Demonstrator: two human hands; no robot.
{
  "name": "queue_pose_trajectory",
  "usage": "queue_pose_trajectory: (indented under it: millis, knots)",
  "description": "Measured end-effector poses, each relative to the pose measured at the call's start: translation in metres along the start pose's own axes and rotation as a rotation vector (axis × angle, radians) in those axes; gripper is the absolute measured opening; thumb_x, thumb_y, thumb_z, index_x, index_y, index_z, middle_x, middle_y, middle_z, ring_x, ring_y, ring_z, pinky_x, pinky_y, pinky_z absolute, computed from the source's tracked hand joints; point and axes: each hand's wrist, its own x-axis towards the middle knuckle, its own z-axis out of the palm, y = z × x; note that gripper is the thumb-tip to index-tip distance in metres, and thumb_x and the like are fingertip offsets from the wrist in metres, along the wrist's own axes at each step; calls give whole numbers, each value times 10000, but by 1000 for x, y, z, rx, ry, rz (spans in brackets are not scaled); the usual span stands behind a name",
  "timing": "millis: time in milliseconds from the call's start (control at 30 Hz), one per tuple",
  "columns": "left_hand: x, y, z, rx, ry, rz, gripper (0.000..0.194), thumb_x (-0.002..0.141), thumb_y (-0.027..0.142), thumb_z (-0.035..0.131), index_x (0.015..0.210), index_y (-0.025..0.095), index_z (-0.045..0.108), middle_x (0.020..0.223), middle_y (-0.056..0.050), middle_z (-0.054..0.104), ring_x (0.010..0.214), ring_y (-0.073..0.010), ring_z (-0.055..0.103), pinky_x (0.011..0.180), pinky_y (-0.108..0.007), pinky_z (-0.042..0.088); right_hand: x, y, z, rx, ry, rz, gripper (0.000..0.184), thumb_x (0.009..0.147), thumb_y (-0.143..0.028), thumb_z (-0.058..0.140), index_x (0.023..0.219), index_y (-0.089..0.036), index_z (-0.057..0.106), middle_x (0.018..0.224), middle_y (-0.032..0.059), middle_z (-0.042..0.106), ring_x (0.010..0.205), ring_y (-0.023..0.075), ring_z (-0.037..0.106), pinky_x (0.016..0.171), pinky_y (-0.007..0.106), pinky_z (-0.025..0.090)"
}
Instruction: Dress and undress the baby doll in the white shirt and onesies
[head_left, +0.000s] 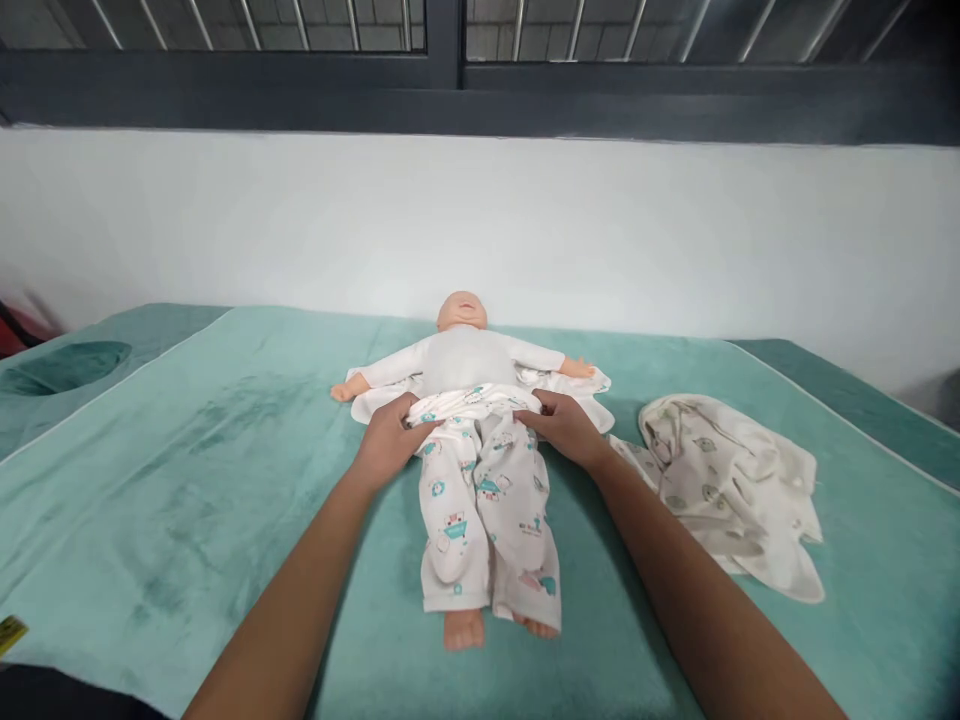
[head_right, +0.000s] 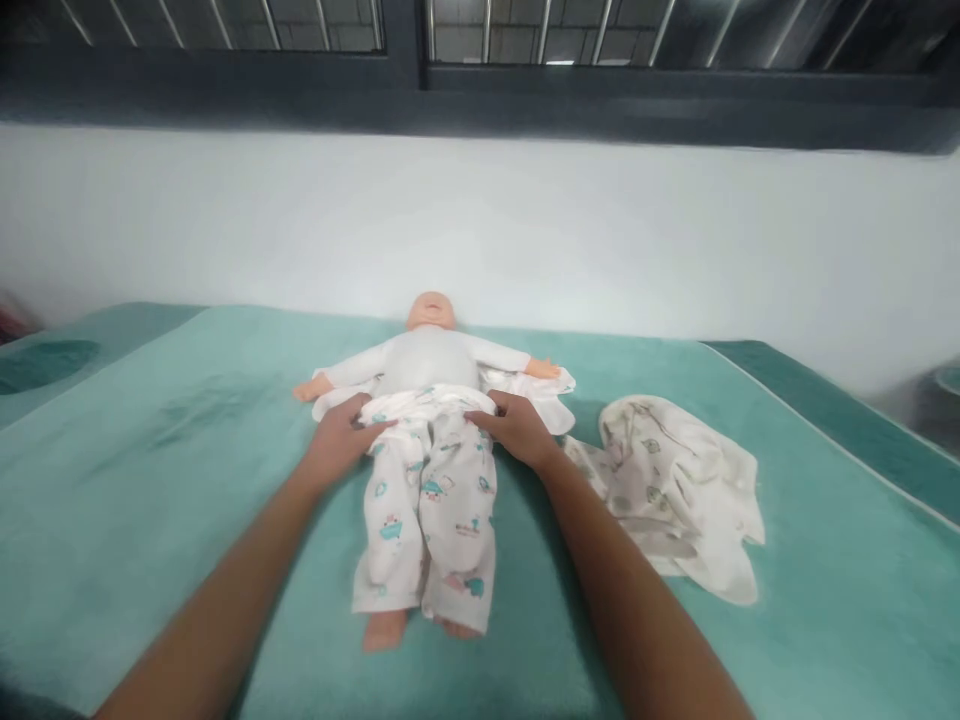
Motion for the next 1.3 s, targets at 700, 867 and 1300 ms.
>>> queue_pose_trajectory:
  millis: [700,867,1300]
  knots:
    - [-63,20,11,-255,19,-120,307,812,488,533,823,181,537,762,17,575,743,-164,529,652,-261,426,-65,-11,29,197,204,35,167,773,-349,521,696,-205,487,628,-51,475,628,133,446,579,234,360]
    - [-93,27,-7,-273,-234,16,524,713,466,694,1131,180,558,1149,-69,600,1018,-230,562,847,-308,455,-100,-24,21,158,-22,-37,328,726,-378,643,1004,-205,618,956,9,666,862,203,577,735,287,446]
    - [-137,27,-10,-411,-288,37,682,700,417,720,1290,193,460,1261,-100,567,1128,-259,547,906,-347,462,-149,-30,8,183,-148,-38,368,759,-374,627,1070,-191,559,993,23,623,901,210,578,756,319,473]
